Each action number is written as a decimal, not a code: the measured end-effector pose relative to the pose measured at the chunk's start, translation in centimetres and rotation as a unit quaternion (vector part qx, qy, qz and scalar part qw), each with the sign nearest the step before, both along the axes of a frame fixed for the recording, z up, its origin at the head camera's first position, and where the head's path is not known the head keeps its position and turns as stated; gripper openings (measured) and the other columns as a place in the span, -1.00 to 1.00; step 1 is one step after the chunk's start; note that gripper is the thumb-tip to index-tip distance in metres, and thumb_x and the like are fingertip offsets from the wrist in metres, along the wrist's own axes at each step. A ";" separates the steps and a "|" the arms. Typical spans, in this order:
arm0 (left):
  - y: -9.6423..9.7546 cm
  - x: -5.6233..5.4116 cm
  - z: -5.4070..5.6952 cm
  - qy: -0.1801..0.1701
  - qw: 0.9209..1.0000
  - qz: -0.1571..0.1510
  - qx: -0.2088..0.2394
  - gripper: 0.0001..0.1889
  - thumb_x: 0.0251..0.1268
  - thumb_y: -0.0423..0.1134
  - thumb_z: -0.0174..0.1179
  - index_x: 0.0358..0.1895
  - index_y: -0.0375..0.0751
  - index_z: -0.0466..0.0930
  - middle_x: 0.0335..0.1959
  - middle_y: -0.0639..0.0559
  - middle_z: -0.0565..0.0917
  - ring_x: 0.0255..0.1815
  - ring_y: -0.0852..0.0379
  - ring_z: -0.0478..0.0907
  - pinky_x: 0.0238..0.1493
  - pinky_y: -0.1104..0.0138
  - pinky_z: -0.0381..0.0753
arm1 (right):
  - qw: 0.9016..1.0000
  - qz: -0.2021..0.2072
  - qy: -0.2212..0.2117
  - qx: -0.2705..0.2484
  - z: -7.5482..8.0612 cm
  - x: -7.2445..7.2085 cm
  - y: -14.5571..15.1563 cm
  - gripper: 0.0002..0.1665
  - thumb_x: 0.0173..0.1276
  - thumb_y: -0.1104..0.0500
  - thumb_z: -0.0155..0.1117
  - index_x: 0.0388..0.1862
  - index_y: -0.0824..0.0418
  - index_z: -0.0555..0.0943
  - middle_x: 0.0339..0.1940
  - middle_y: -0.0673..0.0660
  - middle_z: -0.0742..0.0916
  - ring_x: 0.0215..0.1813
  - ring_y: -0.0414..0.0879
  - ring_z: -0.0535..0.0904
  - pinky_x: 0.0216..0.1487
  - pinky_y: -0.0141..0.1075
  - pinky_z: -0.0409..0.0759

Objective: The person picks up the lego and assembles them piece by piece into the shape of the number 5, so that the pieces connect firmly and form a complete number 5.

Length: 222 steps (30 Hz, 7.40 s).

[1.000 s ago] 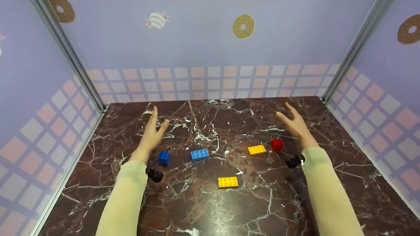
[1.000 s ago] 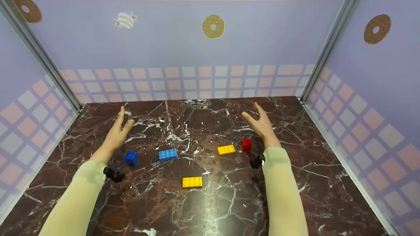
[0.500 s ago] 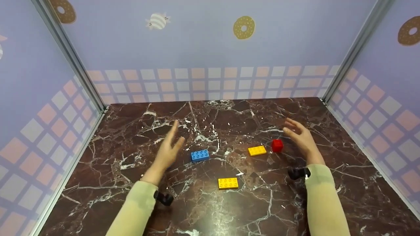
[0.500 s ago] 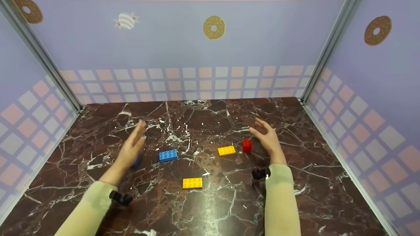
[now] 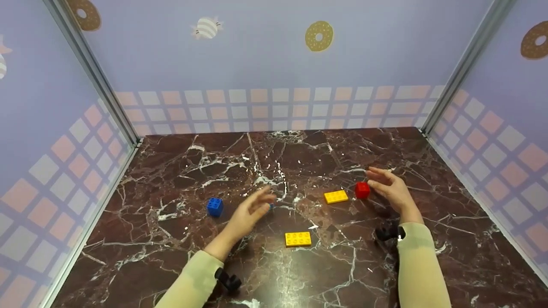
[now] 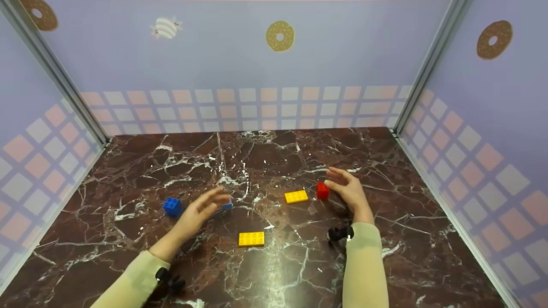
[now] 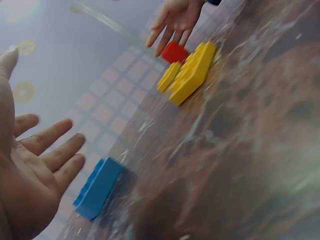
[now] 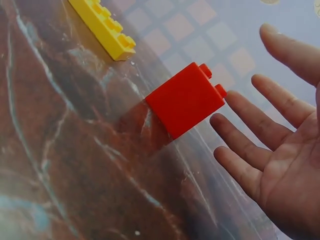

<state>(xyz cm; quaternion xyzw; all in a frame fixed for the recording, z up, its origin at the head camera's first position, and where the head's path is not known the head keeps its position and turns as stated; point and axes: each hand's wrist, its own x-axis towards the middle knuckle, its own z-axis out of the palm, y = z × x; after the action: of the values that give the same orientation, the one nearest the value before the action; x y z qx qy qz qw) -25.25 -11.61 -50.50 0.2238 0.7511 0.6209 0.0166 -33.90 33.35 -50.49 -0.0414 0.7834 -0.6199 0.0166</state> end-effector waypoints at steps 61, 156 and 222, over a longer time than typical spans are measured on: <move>3.0 2.2 -3.0 0.109 0.968 0.013 -0.227 -0.61 0.19 -0.29 0.46 0.11 -0.23 0.71 0.08 -0.06 0.74 0.15 -0.04 0.67 0.35 0.06 0.61 | 0.995 0.004 -0.019 0.094 -1.8 0.3 -0.4 -0.34 0.39 0.28 0.41 0.44 0.38 0.47 0.39 0.46 0.57 0.01 -0.38 0.59 -0.05 -0.58 0.64; 2.8 1.7 -3.4 0.121 0.966 0.075 -0.217 -0.63 0.19 -0.34 0.45 0.09 -0.24 0.72 0.06 -0.08 0.75 0.18 -0.08 0.66 0.35 0.01 0.60 | 0.954 0.283 0.038 0.088 -0.5 3.9 -17.3 -0.53 0.05 0.35 0.63 -0.04 0.35 0.67 -0.03 0.30 0.80 -0.02 -0.02 0.74 0.18 -0.12 0.75; 2.7 1.6 -3.3 0.095 0.969 0.083 -0.212 -0.61 0.16 -0.34 0.47 0.10 -0.22 0.72 0.08 -0.09 0.75 0.20 -0.12 0.65 0.37 -0.06 0.57 | 0.952 0.264 0.066 0.139 -0.9 4.2 -17.7 -0.61 0.02 0.30 0.67 -0.16 0.25 0.70 -0.09 0.17 0.80 -0.05 -0.16 0.71 0.14 -0.31 0.71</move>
<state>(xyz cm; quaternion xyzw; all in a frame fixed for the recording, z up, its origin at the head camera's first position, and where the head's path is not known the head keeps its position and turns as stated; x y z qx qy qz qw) -23.68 -8.86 -53.79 0.2099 0.8798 0.4225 -0.0588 -29.69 15.67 -51.42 -0.2847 0.8225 -0.4740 0.1336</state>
